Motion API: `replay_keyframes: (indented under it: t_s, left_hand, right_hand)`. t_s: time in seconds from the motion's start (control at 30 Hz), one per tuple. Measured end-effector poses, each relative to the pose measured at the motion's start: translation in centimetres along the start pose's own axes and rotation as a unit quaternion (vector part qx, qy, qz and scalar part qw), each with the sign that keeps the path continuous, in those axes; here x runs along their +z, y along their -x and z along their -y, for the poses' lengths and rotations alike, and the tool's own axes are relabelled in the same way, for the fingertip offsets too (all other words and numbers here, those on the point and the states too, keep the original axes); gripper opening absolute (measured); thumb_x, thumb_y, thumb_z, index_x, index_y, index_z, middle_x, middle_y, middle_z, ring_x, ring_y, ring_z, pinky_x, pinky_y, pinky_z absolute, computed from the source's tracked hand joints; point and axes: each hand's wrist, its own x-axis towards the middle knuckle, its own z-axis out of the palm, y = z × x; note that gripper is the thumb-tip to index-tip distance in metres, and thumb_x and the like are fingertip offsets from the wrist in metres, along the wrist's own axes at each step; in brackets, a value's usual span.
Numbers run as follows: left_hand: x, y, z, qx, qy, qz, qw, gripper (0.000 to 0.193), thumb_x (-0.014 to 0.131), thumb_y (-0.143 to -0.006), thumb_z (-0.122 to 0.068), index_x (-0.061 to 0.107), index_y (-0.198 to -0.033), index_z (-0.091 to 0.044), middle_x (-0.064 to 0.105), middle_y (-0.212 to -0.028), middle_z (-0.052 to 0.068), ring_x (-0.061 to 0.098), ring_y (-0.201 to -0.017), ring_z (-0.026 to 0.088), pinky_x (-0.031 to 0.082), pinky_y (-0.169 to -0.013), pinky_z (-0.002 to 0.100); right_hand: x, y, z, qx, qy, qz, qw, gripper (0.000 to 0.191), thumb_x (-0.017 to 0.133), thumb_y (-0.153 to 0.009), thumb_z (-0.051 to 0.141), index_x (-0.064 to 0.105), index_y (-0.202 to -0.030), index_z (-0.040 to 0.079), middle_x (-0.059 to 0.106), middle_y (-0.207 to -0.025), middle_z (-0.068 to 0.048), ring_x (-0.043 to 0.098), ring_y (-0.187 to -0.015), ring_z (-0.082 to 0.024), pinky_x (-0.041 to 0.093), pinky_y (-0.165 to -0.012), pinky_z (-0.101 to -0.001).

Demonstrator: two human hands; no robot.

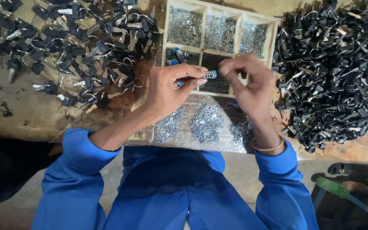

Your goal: The person sits at a workbench assembling padlock lock cores. They pick small metal pin components from piles and a compartment tray, insert them one at a time into a lock cylinder held in their hands, and place finished cylinders with blue caps into the tray.

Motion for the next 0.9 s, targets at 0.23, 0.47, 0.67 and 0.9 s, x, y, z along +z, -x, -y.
replay_keyframes:
  t_s: [0.23,0.47,0.67,0.9]
  left_hand:
    - [0.7,0.2,-0.9,-0.007,0.007,-0.004,1.000,0.015,0.078,-0.092,0.007,0.074,-0.107,0.002,0.078,-0.112,0.014,0.079,-0.100,0.019,0.068,-0.084,0.029]
    - [0.1,1.4,-2.7,0.008,0.026,-0.012,1.000,0.015,0.077,-0.097,0.006,0.072,-0.110,0.002,0.078,-0.112,0.012,0.078,-0.105,0.018,0.066,-0.091,0.029]
    - [1.9,2.9,-1.3,0.011,0.024,-0.006,1.000,0.014,0.076,-0.099,0.005,0.070,-0.111,0.002,0.077,-0.113,0.013,0.077,-0.107,0.018,0.066,-0.093,0.029]
    - [0.9,10.2,-4.6,0.020,-0.002,-0.014,1.000,0.020,0.078,-0.099,0.008,0.068,-0.116,0.004,0.074,-0.114,0.015,0.077,-0.104,0.018,0.066,-0.090,0.027]
  right_hand:
    - [-3.9,0.0,0.9,-0.069,0.255,0.049,0.963,0.019,0.088,-0.087,0.007,0.079,-0.104,0.011,0.073,-0.098,-0.003,0.066,-0.091,-0.021,0.047,-0.082,-0.0339]
    - [-6.7,7.4,4.9,-0.043,0.454,0.117,0.882,0.012,0.087,-0.083,0.021,0.079,-0.091,0.016,0.059,-0.069,-0.002,0.059,-0.069,-0.021,0.037,-0.082,-0.0409]
    - [-4.1,13.2,-0.6,0.007,0.423,0.056,0.904,0.021,0.083,-0.094,0.018,0.082,-0.114,0.016,0.058,-0.079,-0.003,0.054,-0.071,-0.021,0.033,-0.076,-0.0380]
    - [-2.1,21.1,-0.3,-0.026,0.285,-0.028,0.958,0.023,0.092,-0.082,0.022,0.071,-0.090,0.017,0.060,-0.086,0.000,0.054,-0.088,-0.022,0.037,-0.090,-0.0410]
